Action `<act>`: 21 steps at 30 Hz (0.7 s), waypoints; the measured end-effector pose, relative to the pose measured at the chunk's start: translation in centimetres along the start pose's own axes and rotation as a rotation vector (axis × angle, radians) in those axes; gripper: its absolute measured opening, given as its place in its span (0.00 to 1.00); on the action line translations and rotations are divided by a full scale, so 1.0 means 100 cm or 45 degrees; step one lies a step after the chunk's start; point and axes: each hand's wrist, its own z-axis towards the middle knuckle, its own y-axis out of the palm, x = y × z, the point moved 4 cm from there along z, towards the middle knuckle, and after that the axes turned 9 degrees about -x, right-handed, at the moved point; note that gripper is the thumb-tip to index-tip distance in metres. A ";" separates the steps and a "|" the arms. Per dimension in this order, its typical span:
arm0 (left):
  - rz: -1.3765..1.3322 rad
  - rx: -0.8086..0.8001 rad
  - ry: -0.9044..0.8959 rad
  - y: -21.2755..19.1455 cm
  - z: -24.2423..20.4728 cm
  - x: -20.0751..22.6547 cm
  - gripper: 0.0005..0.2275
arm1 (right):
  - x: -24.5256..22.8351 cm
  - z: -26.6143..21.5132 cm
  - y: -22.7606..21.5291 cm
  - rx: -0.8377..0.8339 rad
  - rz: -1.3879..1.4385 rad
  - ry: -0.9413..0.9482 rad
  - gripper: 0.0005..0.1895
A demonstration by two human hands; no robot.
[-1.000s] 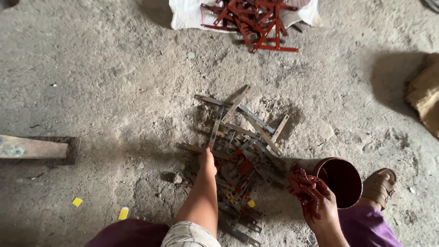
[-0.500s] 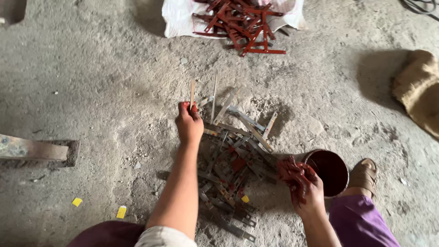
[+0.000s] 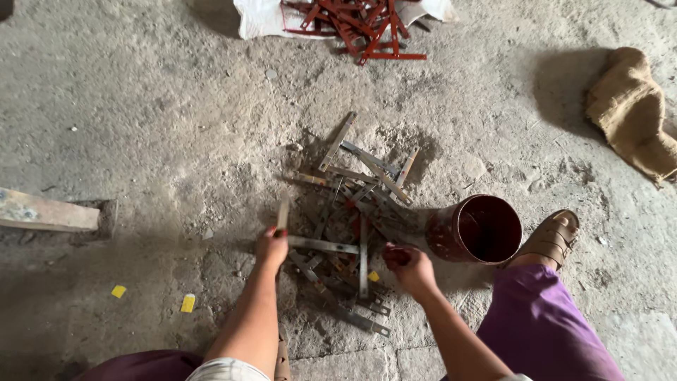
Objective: The person sits on the floor and applies red paint to metal brackets using a cloth. They pick up each bracket, rub the cloth over its surfaces, and place the painted pieces onto a white sack nearby.
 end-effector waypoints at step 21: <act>-0.155 -0.344 -0.203 0.003 -0.044 -0.032 0.11 | -0.020 0.194 0.069 0.217 -0.569 -0.792 0.20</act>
